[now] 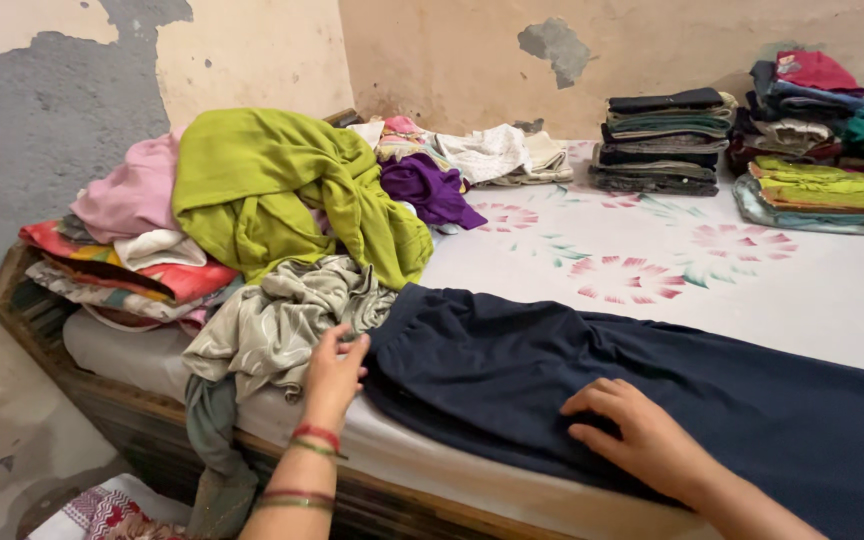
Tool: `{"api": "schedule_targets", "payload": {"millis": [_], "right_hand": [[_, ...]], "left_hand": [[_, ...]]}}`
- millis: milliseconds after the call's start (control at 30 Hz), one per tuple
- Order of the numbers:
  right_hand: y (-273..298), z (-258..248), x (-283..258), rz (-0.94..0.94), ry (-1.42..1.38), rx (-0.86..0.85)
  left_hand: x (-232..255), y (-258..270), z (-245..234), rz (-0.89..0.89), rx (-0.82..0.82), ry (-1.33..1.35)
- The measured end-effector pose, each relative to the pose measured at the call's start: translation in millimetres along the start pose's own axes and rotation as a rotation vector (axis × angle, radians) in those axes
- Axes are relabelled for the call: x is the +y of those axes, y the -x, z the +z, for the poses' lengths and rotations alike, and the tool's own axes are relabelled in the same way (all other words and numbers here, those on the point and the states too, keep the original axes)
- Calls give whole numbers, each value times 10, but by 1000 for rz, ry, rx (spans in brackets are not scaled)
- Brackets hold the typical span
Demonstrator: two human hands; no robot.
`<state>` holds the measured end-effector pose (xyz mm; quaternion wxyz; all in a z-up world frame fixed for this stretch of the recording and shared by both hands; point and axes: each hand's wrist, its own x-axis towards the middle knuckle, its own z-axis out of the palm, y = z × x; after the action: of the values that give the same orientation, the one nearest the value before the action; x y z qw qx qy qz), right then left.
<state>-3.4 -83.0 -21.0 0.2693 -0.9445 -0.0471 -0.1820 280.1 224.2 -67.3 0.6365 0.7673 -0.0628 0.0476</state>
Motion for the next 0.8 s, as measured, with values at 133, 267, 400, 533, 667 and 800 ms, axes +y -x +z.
{"api": "schedule_targets", "payload": {"millis": [133,267,400,533,667,800], "right_hand": [[4,75,-36,23,50,-16],[77,36,-53,-5,53,-22],[159,-22,-70,-87,80,-37],[256,-57,-120,35,112,-81],[350,-16,-245,-298,289,140],[396,64,-270,-354,461,126]], "left_hand": [[-56,-240,60,172,-29,-368],[-266,-468,51,289,22,-483],[-378,-508,-225,172,-14,-413],[-371,-399,-222,227,-132,-382],[-273,-411,-200,269,-185,-438],[-165,-434,-203,117,-274,-377]]}}
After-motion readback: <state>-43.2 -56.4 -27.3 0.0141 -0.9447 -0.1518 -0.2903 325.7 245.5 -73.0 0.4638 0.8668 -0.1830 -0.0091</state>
